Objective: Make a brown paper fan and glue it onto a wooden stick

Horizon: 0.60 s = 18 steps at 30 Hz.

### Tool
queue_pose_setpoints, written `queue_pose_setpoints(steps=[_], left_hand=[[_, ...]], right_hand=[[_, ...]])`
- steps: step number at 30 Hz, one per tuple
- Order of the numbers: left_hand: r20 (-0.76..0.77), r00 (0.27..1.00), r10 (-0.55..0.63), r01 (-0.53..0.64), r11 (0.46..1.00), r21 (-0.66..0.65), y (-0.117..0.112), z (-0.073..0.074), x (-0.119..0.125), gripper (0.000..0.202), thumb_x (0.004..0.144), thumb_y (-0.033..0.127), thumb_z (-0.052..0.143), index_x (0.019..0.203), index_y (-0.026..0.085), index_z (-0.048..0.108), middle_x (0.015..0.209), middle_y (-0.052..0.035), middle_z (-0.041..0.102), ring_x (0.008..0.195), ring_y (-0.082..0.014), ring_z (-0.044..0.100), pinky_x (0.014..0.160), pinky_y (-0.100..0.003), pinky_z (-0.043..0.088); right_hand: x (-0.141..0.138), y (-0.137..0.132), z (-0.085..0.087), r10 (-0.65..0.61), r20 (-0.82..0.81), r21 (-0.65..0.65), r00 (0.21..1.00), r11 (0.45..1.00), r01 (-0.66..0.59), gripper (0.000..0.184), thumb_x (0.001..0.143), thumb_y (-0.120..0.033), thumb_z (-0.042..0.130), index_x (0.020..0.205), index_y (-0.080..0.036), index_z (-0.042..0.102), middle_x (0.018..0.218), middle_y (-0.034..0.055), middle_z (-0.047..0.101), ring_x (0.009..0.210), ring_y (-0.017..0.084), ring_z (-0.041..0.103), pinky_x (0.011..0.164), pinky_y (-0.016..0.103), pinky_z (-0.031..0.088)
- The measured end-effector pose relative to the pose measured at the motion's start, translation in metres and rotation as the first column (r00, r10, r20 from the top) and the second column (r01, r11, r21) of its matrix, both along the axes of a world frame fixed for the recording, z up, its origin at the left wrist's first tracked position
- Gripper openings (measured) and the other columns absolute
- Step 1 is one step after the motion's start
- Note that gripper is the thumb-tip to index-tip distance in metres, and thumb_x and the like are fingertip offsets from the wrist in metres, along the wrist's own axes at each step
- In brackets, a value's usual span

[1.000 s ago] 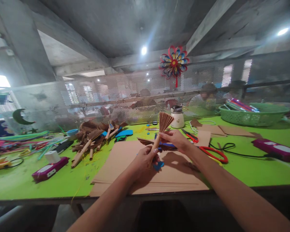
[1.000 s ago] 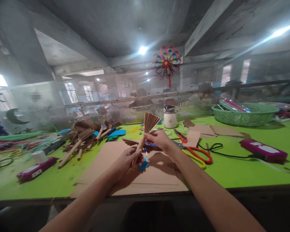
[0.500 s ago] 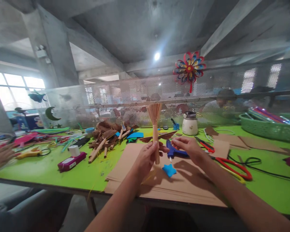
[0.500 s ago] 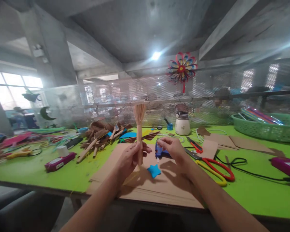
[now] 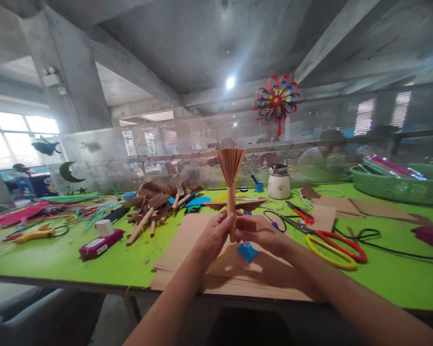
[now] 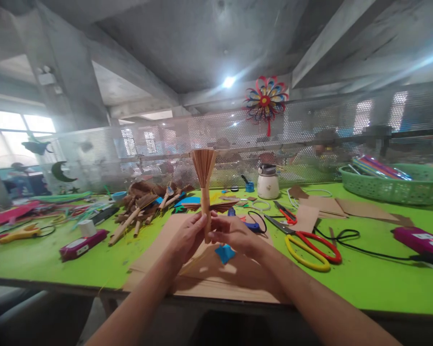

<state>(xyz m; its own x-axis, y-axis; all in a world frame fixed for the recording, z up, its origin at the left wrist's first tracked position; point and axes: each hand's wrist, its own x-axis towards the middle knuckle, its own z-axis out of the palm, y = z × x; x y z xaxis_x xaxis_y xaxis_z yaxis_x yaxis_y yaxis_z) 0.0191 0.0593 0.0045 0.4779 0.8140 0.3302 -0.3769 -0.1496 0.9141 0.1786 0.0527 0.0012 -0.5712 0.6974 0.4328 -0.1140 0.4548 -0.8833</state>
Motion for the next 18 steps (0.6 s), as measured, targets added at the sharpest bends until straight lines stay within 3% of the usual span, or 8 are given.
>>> queue_pose_setpoints(steps=[3,6,13,18], left_hand=[[-0.016,1.000,-0.025,0.025,1.000,-0.003,-0.002,0.002,0.003,0.036,0.081,0.041,0.057,0.102,0.012,0.061,0.084,-0.0091,0.066,0.074,-0.0193,0.062,0.069,-0.030,0.047],[-0.031,0.999,0.014,-0.014,1.000,-0.012,-0.002,0.008,0.005,0.035,0.081,0.041,0.058,0.100,0.011,0.063,0.089,-0.0101,0.066,0.083,-0.0206,0.062,0.077,-0.032,0.047],[-0.071,0.956,0.285,-0.281,0.957,0.070,0.007,0.012,0.011,0.025,0.071,0.033,0.068,0.087,0.014,0.068,0.084,-0.0055,0.068,0.085,-0.0198,0.060,0.084,-0.032,0.043],[0.029,0.981,0.193,-0.193,0.981,-0.005,0.012,0.011,0.010,0.025,0.069,0.030,0.071,0.088,0.014,0.068,0.083,-0.0064,0.069,0.080,-0.0181,0.063,0.081,-0.030,0.045]], right_hand=[[-0.001,0.000,-0.003,-0.075,0.013,0.031,0.997,0.997,0.075,0.025,0.077,-0.039,0.062,0.082,-0.015,0.067,0.072,0.0015,0.060,0.062,0.011,0.050,0.058,0.023,0.041],[-0.001,0.003,-0.007,-0.231,0.031,0.115,0.972,0.967,0.226,0.023,0.078,-0.037,0.060,0.075,-0.014,0.065,0.068,0.0016,0.059,0.060,0.011,0.050,0.057,0.024,0.041],[-0.006,0.009,-0.011,-0.556,-0.032,0.261,0.831,0.798,0.544,0.020,0.076,-0.034,0.062,0.072,-0.015,0.063,0.063,0.0024,0.062,0.058,0.014,0.053,0.055,0.025,0.042],[-0.009,-0.001,-0.002,-0.620,-0.049,0.431,0.783,0.694,0.576,0.012,0.079,-0.024,0.058,0.073,-0.017,0.066,0.070,0.0038,0.066,0.062,0.015,0.057,0.061,0.026,0.044]])
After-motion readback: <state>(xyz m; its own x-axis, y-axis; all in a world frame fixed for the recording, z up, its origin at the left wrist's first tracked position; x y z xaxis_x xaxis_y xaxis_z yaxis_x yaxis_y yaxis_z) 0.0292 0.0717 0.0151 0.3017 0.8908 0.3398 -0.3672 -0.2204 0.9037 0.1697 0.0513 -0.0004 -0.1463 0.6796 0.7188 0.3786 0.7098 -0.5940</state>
